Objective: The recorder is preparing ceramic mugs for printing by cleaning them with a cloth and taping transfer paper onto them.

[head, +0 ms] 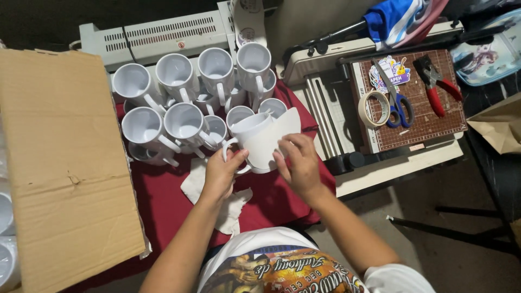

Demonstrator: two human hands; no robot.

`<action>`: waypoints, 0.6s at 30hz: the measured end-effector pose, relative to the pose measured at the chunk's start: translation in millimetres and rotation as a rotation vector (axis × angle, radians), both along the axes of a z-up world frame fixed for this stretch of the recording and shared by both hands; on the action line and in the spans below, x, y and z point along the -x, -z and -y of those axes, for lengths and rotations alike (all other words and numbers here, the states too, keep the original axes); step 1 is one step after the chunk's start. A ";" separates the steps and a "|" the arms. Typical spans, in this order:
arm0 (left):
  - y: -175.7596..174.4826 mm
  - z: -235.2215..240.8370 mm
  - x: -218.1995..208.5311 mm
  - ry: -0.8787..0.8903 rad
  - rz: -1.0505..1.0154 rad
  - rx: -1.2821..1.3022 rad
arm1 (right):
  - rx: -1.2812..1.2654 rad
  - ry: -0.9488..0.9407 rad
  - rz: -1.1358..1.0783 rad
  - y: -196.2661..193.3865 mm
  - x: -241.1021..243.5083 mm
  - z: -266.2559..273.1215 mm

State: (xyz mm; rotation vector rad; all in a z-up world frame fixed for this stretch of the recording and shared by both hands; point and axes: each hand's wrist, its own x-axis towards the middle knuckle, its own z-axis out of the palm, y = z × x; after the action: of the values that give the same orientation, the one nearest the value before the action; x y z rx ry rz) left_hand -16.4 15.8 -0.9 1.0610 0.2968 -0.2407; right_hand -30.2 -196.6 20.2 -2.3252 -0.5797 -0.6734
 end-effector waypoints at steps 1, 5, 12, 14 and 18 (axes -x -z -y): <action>6.5 -2.1 1.1 -0.001 -0.002 0.000 | 0.000 -0.001 -0.002 -1.5 1.8 -4.6; 9.1 -6.3 3.7 0.019 0.071 -0.070 | -0.226 -0.008 -0.148 -7.4 3.9 -16.1; -46.0 -4.2 3.3 0.060 0.042 -0.052 | -0.398 -0.031 -0.426 -19.4 1.3 -19.1; -22.7 -12.2 4.1 0.066 0.070 -0.068 | -0.467 -0.063 -0.500 -17.6 -1.6 -17.8; -5.3 -25.1 5.7 0.134 0.083 -0.251 | -0.670 -0.218 -0.697 -14.6 -9.3 -11.9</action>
State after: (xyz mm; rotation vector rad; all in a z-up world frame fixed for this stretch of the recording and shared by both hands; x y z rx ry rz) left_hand -22.1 40.8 4.4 1.3381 0.1844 -0.2838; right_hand -20.8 -184.8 34.8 -1.6652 -0.2184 0.0745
